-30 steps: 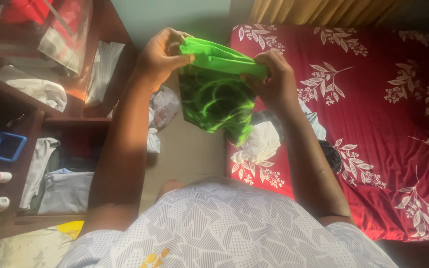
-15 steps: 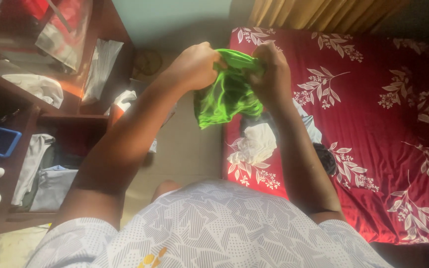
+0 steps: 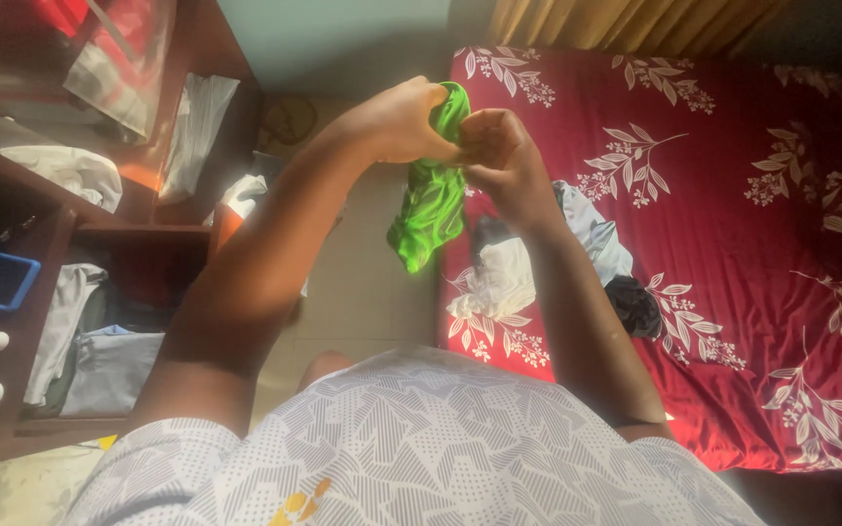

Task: The person folds a light gray t-shirt on a bed, then places it into a dresser drawer. They repeat the process with a dark blue garment and a green garment, folding each and placing them into the same drawer.

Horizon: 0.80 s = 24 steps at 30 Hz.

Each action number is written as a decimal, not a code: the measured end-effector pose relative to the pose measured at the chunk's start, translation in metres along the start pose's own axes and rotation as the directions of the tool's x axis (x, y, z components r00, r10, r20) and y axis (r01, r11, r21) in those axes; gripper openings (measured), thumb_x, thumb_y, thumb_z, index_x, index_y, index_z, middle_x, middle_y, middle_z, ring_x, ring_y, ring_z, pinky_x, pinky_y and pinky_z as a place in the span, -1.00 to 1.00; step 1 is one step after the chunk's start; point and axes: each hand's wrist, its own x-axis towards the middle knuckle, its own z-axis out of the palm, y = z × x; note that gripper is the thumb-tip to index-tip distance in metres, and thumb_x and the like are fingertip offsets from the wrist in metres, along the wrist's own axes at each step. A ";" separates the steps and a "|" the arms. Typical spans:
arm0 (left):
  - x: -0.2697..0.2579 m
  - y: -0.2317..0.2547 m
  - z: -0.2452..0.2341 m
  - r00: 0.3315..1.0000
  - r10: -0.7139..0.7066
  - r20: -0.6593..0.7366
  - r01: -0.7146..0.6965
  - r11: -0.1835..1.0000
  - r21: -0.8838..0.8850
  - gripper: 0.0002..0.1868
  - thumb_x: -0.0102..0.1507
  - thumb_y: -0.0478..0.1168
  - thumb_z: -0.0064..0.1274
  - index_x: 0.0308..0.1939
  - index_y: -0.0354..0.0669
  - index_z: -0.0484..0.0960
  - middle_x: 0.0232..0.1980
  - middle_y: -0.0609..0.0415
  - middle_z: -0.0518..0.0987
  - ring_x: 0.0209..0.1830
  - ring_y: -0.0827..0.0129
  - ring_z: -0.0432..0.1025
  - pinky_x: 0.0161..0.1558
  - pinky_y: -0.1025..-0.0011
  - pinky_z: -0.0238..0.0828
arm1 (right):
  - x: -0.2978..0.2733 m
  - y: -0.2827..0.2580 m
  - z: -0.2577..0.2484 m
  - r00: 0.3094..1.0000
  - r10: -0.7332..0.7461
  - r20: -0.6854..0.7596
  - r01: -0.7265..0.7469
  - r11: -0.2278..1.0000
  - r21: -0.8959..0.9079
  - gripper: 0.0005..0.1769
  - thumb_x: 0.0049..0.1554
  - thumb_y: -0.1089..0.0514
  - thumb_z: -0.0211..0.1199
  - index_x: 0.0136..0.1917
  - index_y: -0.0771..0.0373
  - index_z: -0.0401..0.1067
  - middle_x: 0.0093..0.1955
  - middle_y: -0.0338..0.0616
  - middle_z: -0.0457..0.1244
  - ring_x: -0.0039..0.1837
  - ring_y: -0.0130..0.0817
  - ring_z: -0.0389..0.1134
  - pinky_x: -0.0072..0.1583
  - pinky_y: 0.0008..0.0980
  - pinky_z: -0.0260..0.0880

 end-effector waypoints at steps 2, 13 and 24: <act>-0.002 -0.002 -0.007 0.996 -0.044 0.071 0.044 0.999 -0.003 -0.27 0.06 0.04 0.28 0.23 -0.25 0.54 0.25 -0.08 0.46 0.12 0.19 0.44 0.02 0.27 0.45 | -0.001 -0.001 -0.006 1.000 0.013 0.004 -0.013 1.000 0.014 -0.47 0.00 0.46 0.19 0.26 0.34 0.28 0.18 -0.06 0.32 0.25 -0.34 0.41 0.34 -0.32 0.47; -0.002 0.004 -0.020 0.984 0.038 0.174 0.049 0.881 -0.471 -0.51 0.09 -0.23 0.05 0.12 -0.16 0.69 -0.20 0.07 0.62 -0.37 0.52 0.38 -0.34 0.44 0.33 | 0.019 -0.002 -0.028 0.934 0.176 0.311 -0.086 0.956 -0.282 -0.47 0.07 0.20 0.45 0.29 0.30 0.41 0.10 -0.20 0.39 0.17 -0.38 0.42 0.21 -0.37 0.44; -0.021 -0.067 0.051 0.965 -0.249 -0.081 0.088 0.599 -0.796 -0.13 0.30 0.42 -0.06 -0.23 -0.53 0.63 -0.34 -0.23 0.69 -0.43 0.17 0.54 -0.33 0.32 0.50 | 0.017 0.036 -0.026 0.948 0.317 -0.032 -0.293 0.906 0.305 -0.66 0.22 0.05 0.28 0.19 0.27 0.44 0.04 -0.17 0.39 0.08 -0.37 0.45 0.14 -0.31 0.50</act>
